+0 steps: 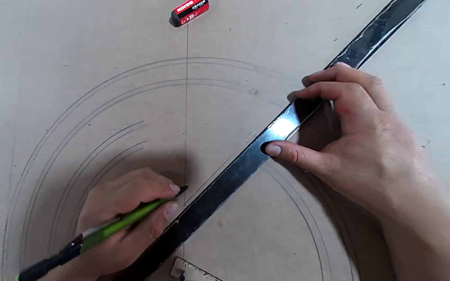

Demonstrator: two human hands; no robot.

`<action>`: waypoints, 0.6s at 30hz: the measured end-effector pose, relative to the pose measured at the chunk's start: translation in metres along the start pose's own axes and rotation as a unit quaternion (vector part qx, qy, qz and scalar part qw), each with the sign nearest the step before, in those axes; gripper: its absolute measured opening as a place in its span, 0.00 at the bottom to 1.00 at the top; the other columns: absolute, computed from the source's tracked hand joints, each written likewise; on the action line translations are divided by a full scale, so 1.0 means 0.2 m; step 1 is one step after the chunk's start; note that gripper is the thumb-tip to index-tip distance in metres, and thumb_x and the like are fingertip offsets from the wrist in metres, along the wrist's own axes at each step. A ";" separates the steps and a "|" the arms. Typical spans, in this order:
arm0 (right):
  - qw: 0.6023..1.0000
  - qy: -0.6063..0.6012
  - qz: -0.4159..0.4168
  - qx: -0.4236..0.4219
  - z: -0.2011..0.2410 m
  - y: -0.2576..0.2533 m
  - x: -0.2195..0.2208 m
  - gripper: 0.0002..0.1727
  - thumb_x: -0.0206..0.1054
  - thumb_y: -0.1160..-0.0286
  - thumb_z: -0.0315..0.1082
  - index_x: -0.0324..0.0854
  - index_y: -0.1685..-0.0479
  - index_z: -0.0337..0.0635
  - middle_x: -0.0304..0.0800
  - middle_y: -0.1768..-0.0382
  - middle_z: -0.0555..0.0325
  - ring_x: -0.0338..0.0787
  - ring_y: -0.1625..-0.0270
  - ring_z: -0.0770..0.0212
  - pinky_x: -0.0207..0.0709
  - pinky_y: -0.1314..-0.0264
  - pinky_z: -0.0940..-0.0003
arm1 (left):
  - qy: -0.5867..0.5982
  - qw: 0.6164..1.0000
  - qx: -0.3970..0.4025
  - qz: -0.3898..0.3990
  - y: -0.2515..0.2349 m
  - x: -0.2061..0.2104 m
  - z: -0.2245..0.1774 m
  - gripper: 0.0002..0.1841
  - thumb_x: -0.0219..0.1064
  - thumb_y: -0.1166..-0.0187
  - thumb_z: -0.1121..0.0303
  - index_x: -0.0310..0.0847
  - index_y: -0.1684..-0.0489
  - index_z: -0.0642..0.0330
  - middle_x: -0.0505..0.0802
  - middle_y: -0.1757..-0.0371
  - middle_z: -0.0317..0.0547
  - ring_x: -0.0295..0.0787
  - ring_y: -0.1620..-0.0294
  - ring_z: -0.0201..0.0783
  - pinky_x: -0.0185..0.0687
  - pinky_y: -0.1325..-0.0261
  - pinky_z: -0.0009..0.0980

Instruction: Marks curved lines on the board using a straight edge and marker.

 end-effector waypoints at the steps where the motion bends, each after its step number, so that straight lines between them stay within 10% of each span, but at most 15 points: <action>1: 1.000 0.001 -0.002 -0.002 0.00 0.00 0.00 0.49 0.73 0.50 0.79 0.81 0.31 0.54 0.74 0.20 0.58 0.66 0.12 0.54 0.49 0.08 0.37 | -0.011 1.000 0.011 0.006 0.00 0.00 0.00 0.09 0.70 0.17 0.61 0.91 0.48 0.51 0.96 0.55 0.36 0.94 0.58 0.33 0.94 0.56 0.28; 8: 1.000 -0.002 0.006 0.004 -0.01 0.00 0.00 0.50 0.73 0.50 0.80 0.80 0.29 0.55 0.73 0.18 0.59 0.64 0.10 0.53 0.47 0.07 0.33 | -0.089 0.995 0.029 0.035 0.03 0.00 -0.01 0.12 0.65 0.12 0.58 0.89 0.39 0.44 0.96 0.51 0.35 0.92 0.54 0.30 0.91 0.54 0.26; 18: 1.000 0.005 -0.012 -0.018 -0.15 -0.01 0.07 0.53 0.63 0.41 0.82 0.72 0.17 0.58 0.64 0.11 0.55 0.54 0.05 0.45 0.44 0.06 0.33 | -0.310 0.949 -0.023 0.055 0.65 -0.02 -0.17 0.29 0.73 0.20 0.55 0.73 0.18 0.44 0.80 0.16 0.42 0.72 0.13 0.47 0.75 0.14 0.46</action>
Point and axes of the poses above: each hand's wrist, its own y-axis away from the middle knuckle, its own x-axis out of the palm, z = x × y, the point moved 1 cm from there along -y, towards the middle knuckle
